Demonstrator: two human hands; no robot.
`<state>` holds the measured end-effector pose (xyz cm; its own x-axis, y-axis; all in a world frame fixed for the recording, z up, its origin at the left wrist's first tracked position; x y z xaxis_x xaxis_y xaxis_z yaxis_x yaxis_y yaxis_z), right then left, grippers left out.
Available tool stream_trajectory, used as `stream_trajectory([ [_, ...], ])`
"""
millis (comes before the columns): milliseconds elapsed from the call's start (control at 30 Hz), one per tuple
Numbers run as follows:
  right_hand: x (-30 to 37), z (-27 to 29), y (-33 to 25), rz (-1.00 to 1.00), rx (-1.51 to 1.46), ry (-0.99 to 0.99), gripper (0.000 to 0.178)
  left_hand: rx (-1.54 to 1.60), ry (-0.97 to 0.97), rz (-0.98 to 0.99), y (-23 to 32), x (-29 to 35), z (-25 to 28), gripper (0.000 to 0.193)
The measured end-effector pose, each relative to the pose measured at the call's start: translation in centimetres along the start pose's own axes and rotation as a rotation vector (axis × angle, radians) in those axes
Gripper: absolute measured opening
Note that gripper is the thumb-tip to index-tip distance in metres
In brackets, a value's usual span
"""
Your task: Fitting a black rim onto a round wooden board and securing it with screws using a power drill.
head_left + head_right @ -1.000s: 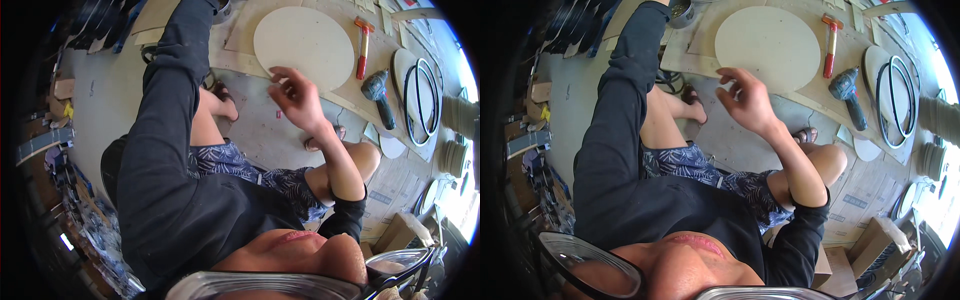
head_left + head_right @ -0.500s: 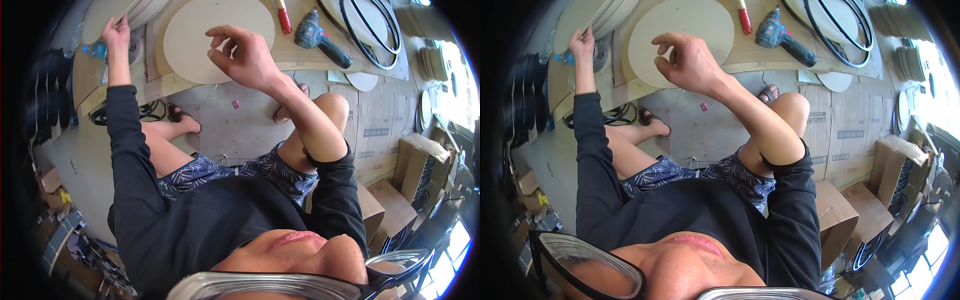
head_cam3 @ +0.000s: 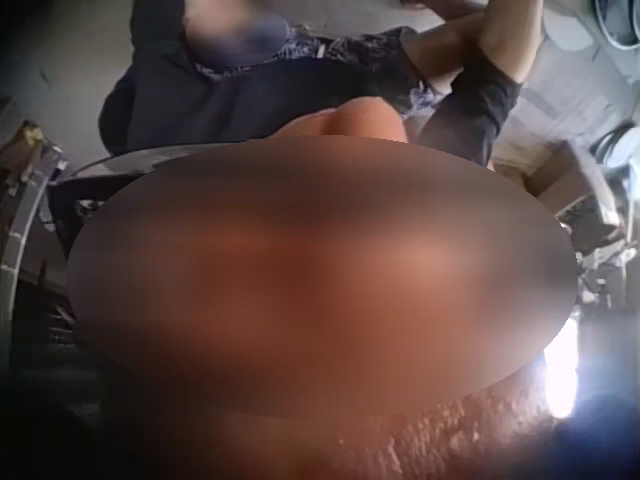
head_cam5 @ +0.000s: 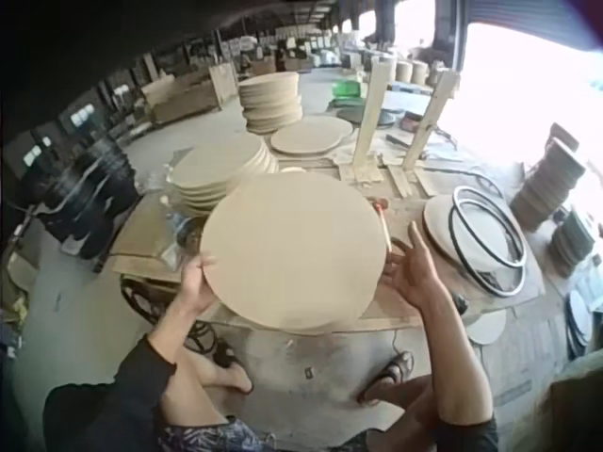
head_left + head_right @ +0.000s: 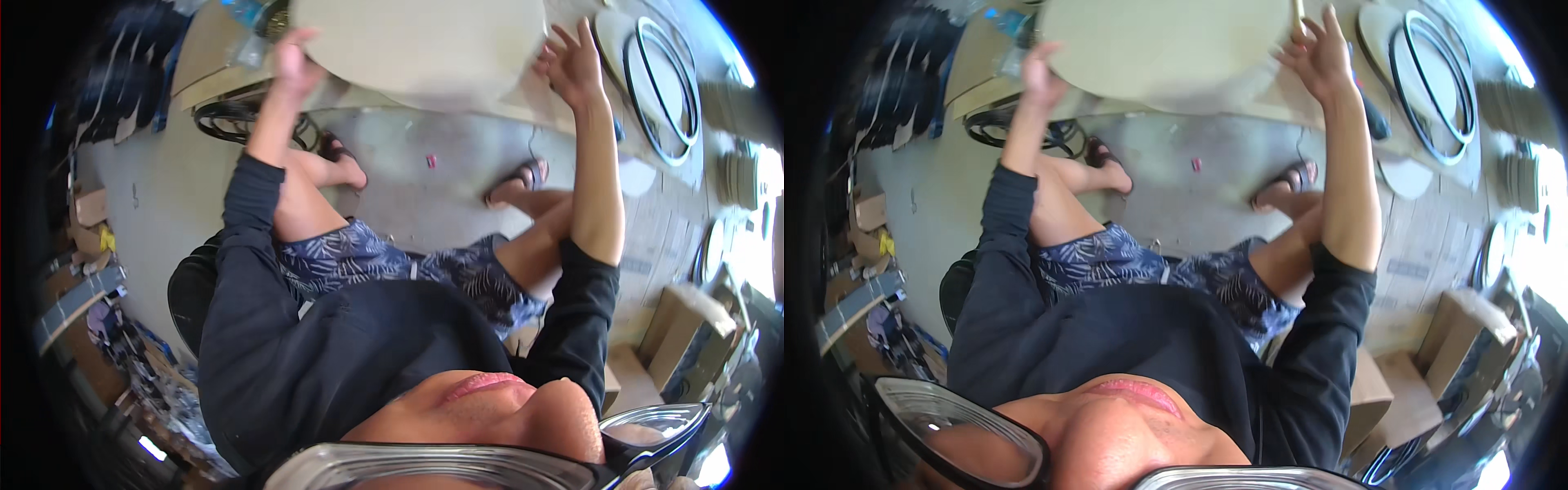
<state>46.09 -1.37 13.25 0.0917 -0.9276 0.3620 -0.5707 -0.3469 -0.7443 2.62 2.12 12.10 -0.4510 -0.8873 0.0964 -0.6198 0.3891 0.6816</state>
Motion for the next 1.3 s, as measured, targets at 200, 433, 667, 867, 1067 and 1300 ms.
stream_trajectory([
  [200,-4.5,11.1,4.2,-0.016,0.683,0.233,0.028,-0.065,-0.046,0.263,-10.8,-4.1,2.1,0.050],
  [433,-7.2,8.4,5.5,0.019,0.991,0.171,0.033,-0.665,0.326,0.364,-9.1,-4.3,8.4,0.024],
  [667,-9.2,8.0,6.6,-0.104,1.501,0.221,0.046,-1.355,0.519,0.431,-5.7,-4.7,8.2,0.043],
  [867,-8.5,6.7,7.0,-0.119,1.532,0.225,0.049,-1.509,0.581,0.467,-4.5,-5.3,8.3,0.037],
  [1067,-7.3,4.7,6.4,-0.058,1.647,0.202,0.046,-1.488,0.568,0.517,-4.5,-5.7,8.1,0.032],
  [1300,-7.6,4.1,6.8,-0.014,1.705,0.130,0.045,-1.504,0.548,0.515,-4.5,-5.0,8.0,0.037],
])
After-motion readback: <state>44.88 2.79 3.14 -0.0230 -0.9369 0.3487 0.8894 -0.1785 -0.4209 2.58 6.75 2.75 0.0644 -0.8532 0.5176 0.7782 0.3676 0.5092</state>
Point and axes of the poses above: each hand's wrist, its own x-axis away from the middle knuckle, its own z-axis out of the back of the hand, y = z × x, the point moved 10 cm from there along -x, towards the middle knuckle, and after that the axes turned 13 degrees about -y, right-handed, at the moved point
